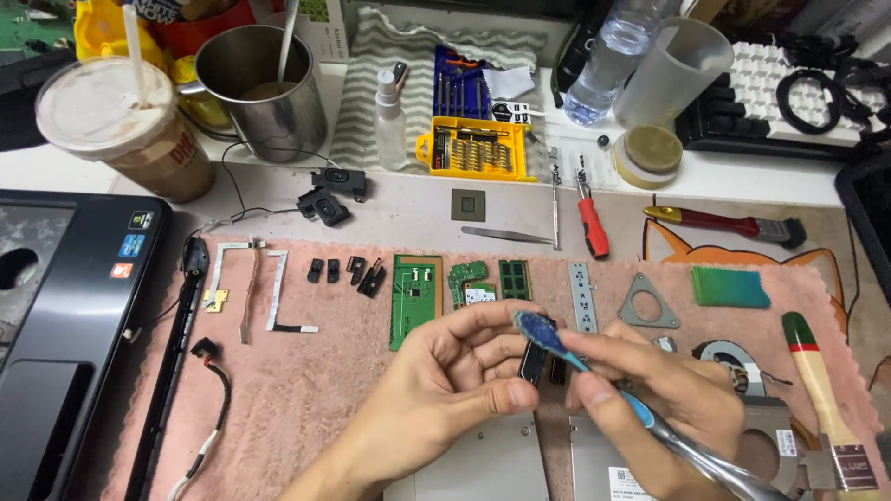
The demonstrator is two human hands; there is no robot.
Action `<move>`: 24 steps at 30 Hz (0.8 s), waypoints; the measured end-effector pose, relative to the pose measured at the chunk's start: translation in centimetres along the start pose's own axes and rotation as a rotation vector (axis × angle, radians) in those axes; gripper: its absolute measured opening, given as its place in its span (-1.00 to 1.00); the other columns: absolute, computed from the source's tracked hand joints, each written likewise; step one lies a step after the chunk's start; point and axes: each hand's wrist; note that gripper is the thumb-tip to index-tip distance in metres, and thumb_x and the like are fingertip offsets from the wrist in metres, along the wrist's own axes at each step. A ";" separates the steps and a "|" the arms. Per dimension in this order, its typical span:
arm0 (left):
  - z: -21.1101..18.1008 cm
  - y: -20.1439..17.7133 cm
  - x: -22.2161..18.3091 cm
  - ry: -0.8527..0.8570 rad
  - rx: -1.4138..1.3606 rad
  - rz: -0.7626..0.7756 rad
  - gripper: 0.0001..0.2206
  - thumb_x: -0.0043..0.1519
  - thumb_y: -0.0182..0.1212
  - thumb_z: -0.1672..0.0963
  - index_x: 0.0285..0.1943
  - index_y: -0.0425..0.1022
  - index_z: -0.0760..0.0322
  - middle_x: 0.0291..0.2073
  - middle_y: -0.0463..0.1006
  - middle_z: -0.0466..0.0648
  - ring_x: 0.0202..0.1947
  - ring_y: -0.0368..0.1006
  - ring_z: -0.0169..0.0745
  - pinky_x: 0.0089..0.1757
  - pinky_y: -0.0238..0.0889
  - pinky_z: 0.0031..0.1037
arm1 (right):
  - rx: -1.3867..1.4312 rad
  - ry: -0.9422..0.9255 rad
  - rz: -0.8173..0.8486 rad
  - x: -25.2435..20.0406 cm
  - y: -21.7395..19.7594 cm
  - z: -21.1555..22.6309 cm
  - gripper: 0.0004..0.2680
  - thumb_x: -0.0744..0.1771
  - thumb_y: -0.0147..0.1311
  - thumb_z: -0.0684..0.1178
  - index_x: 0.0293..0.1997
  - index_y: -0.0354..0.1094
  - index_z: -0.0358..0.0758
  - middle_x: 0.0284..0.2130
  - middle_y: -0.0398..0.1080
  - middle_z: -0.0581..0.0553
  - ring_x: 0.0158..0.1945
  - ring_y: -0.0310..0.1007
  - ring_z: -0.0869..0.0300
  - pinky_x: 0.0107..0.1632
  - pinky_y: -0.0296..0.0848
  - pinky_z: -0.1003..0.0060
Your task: Cleaning the contacts of RAM modules and other small electronic parts using a toothbrush on a repair bench.
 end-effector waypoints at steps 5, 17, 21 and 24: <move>-0.6 0.8 0.2 0.028 0.027 -0.043 -0.40 0.24 0.55 0.24 0.52 0.51 0.45 0.33 0.70 0.26 0.33 0.66 -0.04 0.22 0.63 -0.30 | -0.123 0.188 -0.076 -0.8 0.3 0.3 -0.75 0.34 0.22 -0.15 0.13 0.68 -0.30 -0.51 0.74 -0.10 -0.40 0.75 0.27 -0.06 0.72 0.44; 0.1 0.6 0.4 0.102 0.104 -0.088 -0.34 0.27 0.54 0.15 0.59 0.44 0.36 0.30 0.75 0.16 0.20 0.68 -0.22 0.20 0.59 -0.41 | -0.168 -0.007 -0.116 0.1 1.2 0.4 -0.77 0.40 0.18 -0.19 0.19 0.58 -0.41 -0.43 0.68 -0.13 -0.47 0.45 0.25 -0.32 0.42 0.44; 0.0 1.0 0.4 0.173 0.009 -0.063 -0.12 0.28 0.53 0.25 0.82 0.12 0.33 0.19 0.77 0.16 -0.10 0.66 -0.39 0.08 0.61 -0.49 | -0.175 0.004 -0.059 0.0 1.2 0.9 -0.75 0.40 0.19 -0.18 0.21 0.58 -0.40 -0.43 0.67 -0.11 -0.38 0.51 0.25 -0.22 0.45 0.41; 0.1 1.1 0.6 0.167 0.073 -0.132 -0.09 0.21 0.55 0.26 0.80 0.14 0.25 0.23 0.77 0.25 -0.13 0.66 -0.41 0.08 0.63 -0.47 | -0.247 0.054 -0.115 0.4 1.3 0.7 -0.76 0.41 0.15 -0.18 0.22 0.60 -0.36 -0.45 0.67 -0.10 -0.45 0.46 0.30 -0.25 0.43 0.46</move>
Point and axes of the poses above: each hand's wrist, its own x-axis towards the middle knuckle, its own y-axis out of the palm, z = x × y
